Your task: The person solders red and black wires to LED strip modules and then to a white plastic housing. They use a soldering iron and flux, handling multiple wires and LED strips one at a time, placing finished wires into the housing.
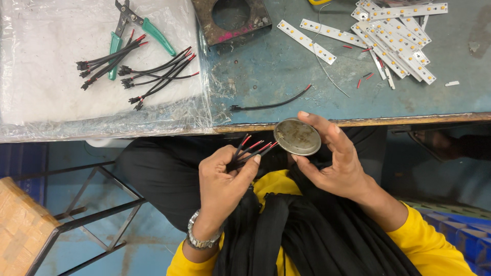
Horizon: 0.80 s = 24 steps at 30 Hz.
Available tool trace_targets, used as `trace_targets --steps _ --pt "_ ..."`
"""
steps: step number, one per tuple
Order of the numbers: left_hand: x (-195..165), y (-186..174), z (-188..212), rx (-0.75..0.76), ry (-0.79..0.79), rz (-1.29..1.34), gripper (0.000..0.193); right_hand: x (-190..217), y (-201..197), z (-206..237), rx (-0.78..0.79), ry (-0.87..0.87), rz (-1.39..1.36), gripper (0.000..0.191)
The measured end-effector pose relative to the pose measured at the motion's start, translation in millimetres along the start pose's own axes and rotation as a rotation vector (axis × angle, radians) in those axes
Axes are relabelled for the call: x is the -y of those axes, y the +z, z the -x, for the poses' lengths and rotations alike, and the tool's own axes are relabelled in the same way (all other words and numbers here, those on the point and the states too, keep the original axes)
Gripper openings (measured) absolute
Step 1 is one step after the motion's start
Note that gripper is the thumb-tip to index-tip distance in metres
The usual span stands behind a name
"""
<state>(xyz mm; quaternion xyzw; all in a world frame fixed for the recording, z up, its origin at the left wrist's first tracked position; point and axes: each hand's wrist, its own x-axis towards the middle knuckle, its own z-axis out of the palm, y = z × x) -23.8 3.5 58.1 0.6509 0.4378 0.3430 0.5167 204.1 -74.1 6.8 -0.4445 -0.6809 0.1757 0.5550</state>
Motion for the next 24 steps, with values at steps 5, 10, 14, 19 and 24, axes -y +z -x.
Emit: trace_targets --steps 5,10,14,19,24 --pt "-0.7 4.3 -0.1 -0.023 0.049 -0.054 0.023 3.4 -0.1 -3.9 0.003 -0.030 0.090 0.113" --pt "-2.8 7.5 0.7 -0.032 0.013 -0.065 0.026 7.1 -0.7 -7.7 0.000 -0.101 0.263 0.115" --pt "-4.2 9.5 2.3 -0.038 0.035 -0.097 0.026 9.3 1.2 -8.6 0.006 -0.143 0.344 0.115" --pt "-4.0 11.7 2.8 -0.050 0.063 -0.124 0.027 10.1 2.0 -8.8 0.010 -0.155 0.350 0.114" --pt "-3.6 12.3 3.0 -0.053 0.055 -0.133 0.030 10.4 2.2 -8.2 0.012 -0.154 0.369 0.114"
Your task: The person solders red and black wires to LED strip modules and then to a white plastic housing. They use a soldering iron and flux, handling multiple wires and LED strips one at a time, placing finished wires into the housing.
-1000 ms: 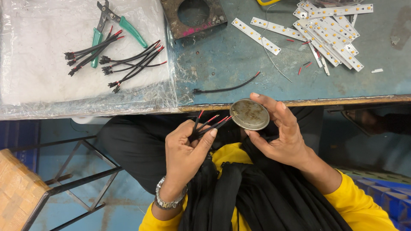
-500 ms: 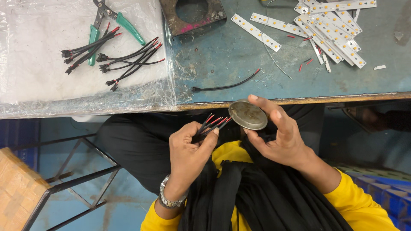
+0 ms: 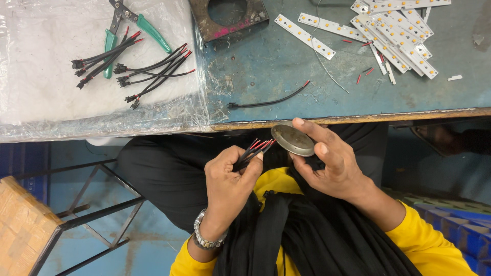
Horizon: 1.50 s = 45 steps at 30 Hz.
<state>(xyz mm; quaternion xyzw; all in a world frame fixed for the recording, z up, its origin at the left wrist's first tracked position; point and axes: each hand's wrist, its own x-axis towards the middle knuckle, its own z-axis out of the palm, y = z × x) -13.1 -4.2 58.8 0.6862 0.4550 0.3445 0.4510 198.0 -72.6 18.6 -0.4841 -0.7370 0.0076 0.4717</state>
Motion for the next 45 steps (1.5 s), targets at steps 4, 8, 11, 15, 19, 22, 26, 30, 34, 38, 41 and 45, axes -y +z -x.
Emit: trace_targets --steps 4,8,11,15,19,22,26,30,34,38,41,45 --pt "-0.7 -0.3 0.1 -0.003 0.003 0.011 0.029 -0.3 -0.4 0.2 -0.003 -0.006 0.001 0.113" --pt "-1.5 -0.2 -0.2 -0.008 0.010 0.011 0.028 -0.3 0.0 0.2 0.001 -0.009 0.006 0.113" --pt "-1.6 -0.3 0.2 -0.013 0.017 0.002 0.028 -0.1 -0.1 0.1 0.002 -0.005 0.008 0.113" --pt "-0.5 0.0 0.6 -0.020 0.047 0.008 0.029 -0.8 -0.4 -0.2 0.000 0.001 0.010 0.113" --pt "1.2 -0.2 0.8 -0.038 0.120 -0.007 0.029 -1.2 -0.1 0.5 -0.003 0.006 0.006 0.114" --pt "1.9 0.5 0.3 -0.048 0.160 -0.027 0.027 -1.0 0.4 1.8 -0.003 0.028 -0.026 0.115" --pt "1.4 1.0 0.3 -0.040 0.180 -0.044 0.027 -1.7 0.6 2.4 -0.013 0.043 -0.047 0.115" --pt "0.6 1.8 -0.8 -0.042 0.196 -0.064 0.025 -1.9 0.8 2.1 -0.007 0.040 -0.063 0.115" --pt "-0.6 2.5 -1.3 -0.042 0.199 -0.064 0.024 -1.3 1.0 2.0 -0.007 0.041 -0.062 0.115" --pt "-2.0 2.0 -1.8 -0.024 0.178 -0.063 0.025 -1.3 0.6 1.7 0.004 0.039 -0.053 0.116" --pt "-2.4 1.9 -2.1 -0.019 0.168 -0.062 0.025 -1.3 0.7 1.1 0.003 0.039 -0.050 0.116" --pt "0.7 1.0 -1.1 -0.023 0.178 -0.065 0.025 -2.2 0.9 1.0 -0.003 0.037 -0.042 0.115"
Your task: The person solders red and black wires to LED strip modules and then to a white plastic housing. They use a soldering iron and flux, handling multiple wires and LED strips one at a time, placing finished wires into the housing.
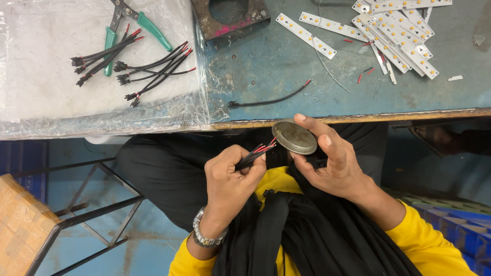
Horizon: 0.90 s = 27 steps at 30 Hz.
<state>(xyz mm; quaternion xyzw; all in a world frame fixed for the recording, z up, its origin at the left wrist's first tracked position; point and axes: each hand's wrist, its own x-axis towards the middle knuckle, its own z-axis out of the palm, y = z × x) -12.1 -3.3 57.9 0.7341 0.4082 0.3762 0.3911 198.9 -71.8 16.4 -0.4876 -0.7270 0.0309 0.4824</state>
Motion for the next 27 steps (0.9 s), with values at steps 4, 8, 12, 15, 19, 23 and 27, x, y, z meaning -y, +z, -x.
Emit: trace_targets --steps 4,8,12,15,19,23,27 --pt "9.2 -3.9 3.4 0.044 -0.187 0.158 0.028 -1.5 -0.2 0.1 -0.012 0.000 -0.012 0.114" --pt "22.1 -5.8 5.1 0.062 -0.336 0.414 0.023 -1.9 -2.3 -2.2 -0.012 0.027 -0.059 0.113" --pt "31.4 -7.1 3.7 0.076 -0.371 0.494 0.017 3.8 -2.9 -5.4 0.000 0.166 -0.154 0.107" --pt "32.1 -7.1 2.1 0.079 -0.375 0.466 0.015 9.0 -4.5 -4.5 0.040 0.350 -0.141 0.103" --pt "24.7 -5.9 3.1 0.047 -0.290 0.317 0.027 2.2 -0.8 -4.9 -0.006 0.168 -0.197 0.109" --pt "15.4 -4.3 4.3 0.059 -0.264 0.238 0.025 -2.7 1.8 -2.3 -0.009 0.085 -0.231 0.112" --pt "10.7 -3.2 2.9 0.070 -0.208 0.174 0.028 -0.9 2.7 -0.8 0.007 0.132 -0.200 0.110"
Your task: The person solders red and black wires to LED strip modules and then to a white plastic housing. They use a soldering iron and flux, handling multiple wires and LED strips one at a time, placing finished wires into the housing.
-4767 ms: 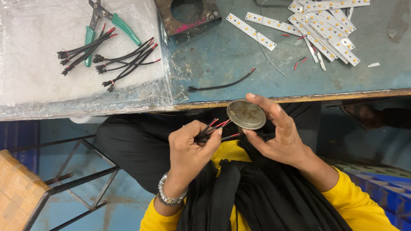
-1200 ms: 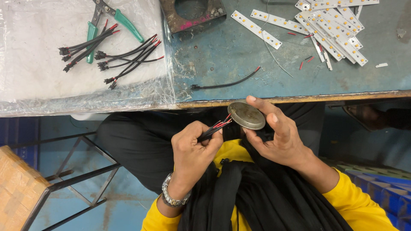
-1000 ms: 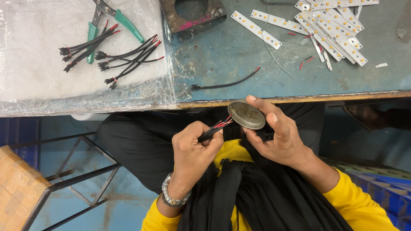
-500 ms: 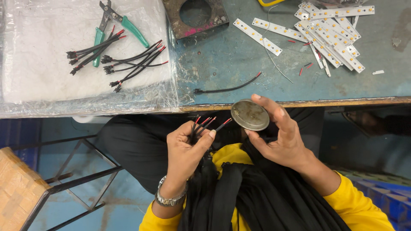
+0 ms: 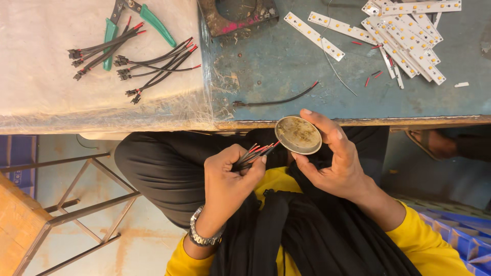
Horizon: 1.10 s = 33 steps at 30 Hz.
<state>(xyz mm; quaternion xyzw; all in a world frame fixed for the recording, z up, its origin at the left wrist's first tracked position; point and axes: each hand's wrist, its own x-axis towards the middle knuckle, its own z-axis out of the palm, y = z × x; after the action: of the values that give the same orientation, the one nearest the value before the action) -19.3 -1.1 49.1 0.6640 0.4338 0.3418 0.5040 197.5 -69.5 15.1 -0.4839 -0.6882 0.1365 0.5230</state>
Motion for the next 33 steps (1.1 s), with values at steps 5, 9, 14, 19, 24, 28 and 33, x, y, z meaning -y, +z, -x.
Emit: trace_targets --steps 5,9,14,19,24,28,33 --pt "-1.1 0.9 -0.8 -0.006 0.012 -0.021 0.027 0.9 -1.9 -0.9 -0.001 -0.072 0.037 0.114" --pt "-0.9 2.3 -1.2 -0.007 0.038 -0.043 0.027 -0.7 -2.5 -0.2 0.002 -0.084 0.034 0.115" --pt "-1.8 2.5 -0.9 0.018 0.049 -0.062 0.025 -1.2 -3.0 1.4 0.000 -0.077 0.034 0.115" --pt "-2.7 2.9 -2.4 0.021 0.072 -0.081 0.024 -0.7 -3.0 1.9 -0.001 -0.063 0.047 0.116" --pt "-3.9 2.2 -1.7 0.038 0.067 -0.075 0.024 -1.4 -3.0 3.4 0.003 -0.060 0.059 0.117" --pt "-4.2 2.0 -2.1 0.054 0.061 -0.077 0.024 -2.1 -3.6 4.0 0.009 -0.053 0.063 0.116" --pt "-3.2 2.4 -3.2 0.065 0.040 -0.055 0.024 -2.3 -2.1 3.1 0.006 -0.052 0.022 0.116"
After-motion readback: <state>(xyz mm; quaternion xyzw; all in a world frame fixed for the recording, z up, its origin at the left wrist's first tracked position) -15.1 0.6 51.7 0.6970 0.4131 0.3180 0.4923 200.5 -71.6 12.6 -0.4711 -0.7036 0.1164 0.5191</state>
